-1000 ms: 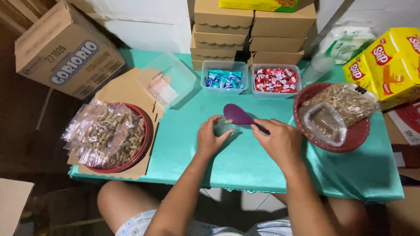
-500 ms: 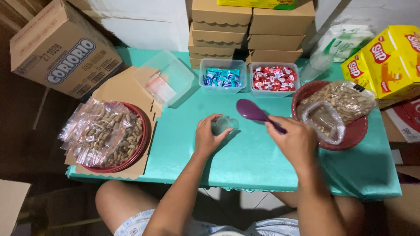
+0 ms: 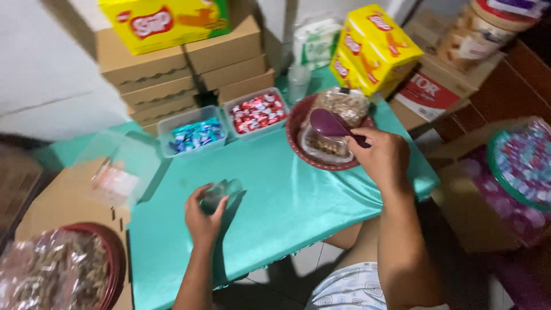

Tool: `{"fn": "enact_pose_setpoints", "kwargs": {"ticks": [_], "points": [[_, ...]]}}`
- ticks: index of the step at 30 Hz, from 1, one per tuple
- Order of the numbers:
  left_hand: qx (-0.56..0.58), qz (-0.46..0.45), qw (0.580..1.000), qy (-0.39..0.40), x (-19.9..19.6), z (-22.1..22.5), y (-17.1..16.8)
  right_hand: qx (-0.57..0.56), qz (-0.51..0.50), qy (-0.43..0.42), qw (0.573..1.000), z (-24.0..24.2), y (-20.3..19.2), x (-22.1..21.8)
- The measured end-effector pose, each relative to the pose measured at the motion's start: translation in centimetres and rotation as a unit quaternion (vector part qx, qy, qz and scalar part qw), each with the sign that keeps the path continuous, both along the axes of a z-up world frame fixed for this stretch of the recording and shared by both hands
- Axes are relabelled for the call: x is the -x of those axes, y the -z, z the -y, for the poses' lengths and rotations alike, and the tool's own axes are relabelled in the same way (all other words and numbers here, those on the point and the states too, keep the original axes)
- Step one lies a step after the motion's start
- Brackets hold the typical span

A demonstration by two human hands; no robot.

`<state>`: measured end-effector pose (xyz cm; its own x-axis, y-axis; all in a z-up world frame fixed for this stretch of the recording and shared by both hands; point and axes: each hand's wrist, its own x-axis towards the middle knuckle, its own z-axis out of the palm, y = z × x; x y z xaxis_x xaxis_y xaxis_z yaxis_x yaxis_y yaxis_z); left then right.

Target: Packing peanuts into small plastic bags using hands and a spoon

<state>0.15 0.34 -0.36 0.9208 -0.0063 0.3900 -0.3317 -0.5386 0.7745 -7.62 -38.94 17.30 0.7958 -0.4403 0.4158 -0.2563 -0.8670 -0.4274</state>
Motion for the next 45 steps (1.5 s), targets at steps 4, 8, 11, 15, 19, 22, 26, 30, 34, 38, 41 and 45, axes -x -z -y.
{"fn": "enact_pose_setpoints", "kwargs": {"ticks": [4, 8, 11, 15, 19, 22, 26, 30, 34, 38, 41, 45], "points": [[0.169, -0.061, 0.984, -0.019, -1.1, -1.0, 1.8, -0.011, -0.062, 0.040, 0.997, 1.8, 1.9, 0.6], [0.358, -0.142, 0.921, -0.058, -2.4, -2.4, 1.1, -0.011, -0.153, 0.032, 0.988, 1.4, 2.7, -0.2], [0.432, -0.194, 0.878, -0.070, -2.6, -2.6, 0.6, -0.002, -0.195, 0.040, 0.980, 0.4, 2.8, -1.1], [0.479, -0.206, 0.851, -0.065, -2.7, -2.4, 0.3, -0.028, -0.209, 0.058, 0.976, 1.3, 5.3, -2.8], [0.478, -0.210, 0.850, -0.072, -2.9, -2.8, 1.0, -0.039, -0.222, 0.024, 0.974, 0.3, 3.6, -2.7], [0.469, -0.205, 0.857, -0.067, -2.7, -2.5, 0.5, -0.098, -0.222, 0.019, 0.970, -0.3, 2.4, -2.3], [0.420, -0.182, 0.888, -0.052, -2.5, -2.3, -0.1, -0.119, -0.251, 0.030, 0.960, 0.5, 3.2, -2.5], [0.276, -0.071, 0.958, -0.025, -1.6, -2.1, 1.0, -0.126, -0.249, 0.042, 0.959, 2.5, 6.1, -2.6], [0.231, -0.048, 0.971, 0.025, -1.3, -1.1, 2.0, -0.145, -0.245, 0.035, 0.958, 2.4, 5.7, -2.8], [0.127, -0.011, 0.992, 0.009, -0.2, 0.1, -0.5, -0.221, -0.190, 0.032, 0.956, 2.1, 6.0, -2.5], [0.112, -0.036, 0.993, 0.003, 0.4, 0.8, -2.2, -0.282, -0.160, 0.005, 0.946, 2.3, 4.8, -1.9], [0.087, -0.055, 0.995, 0.006, 0.6, 0.8, -2.6, -0.296, -0.191, 0.024, 0.936, 2.8, 4.1, -1.3]]}}
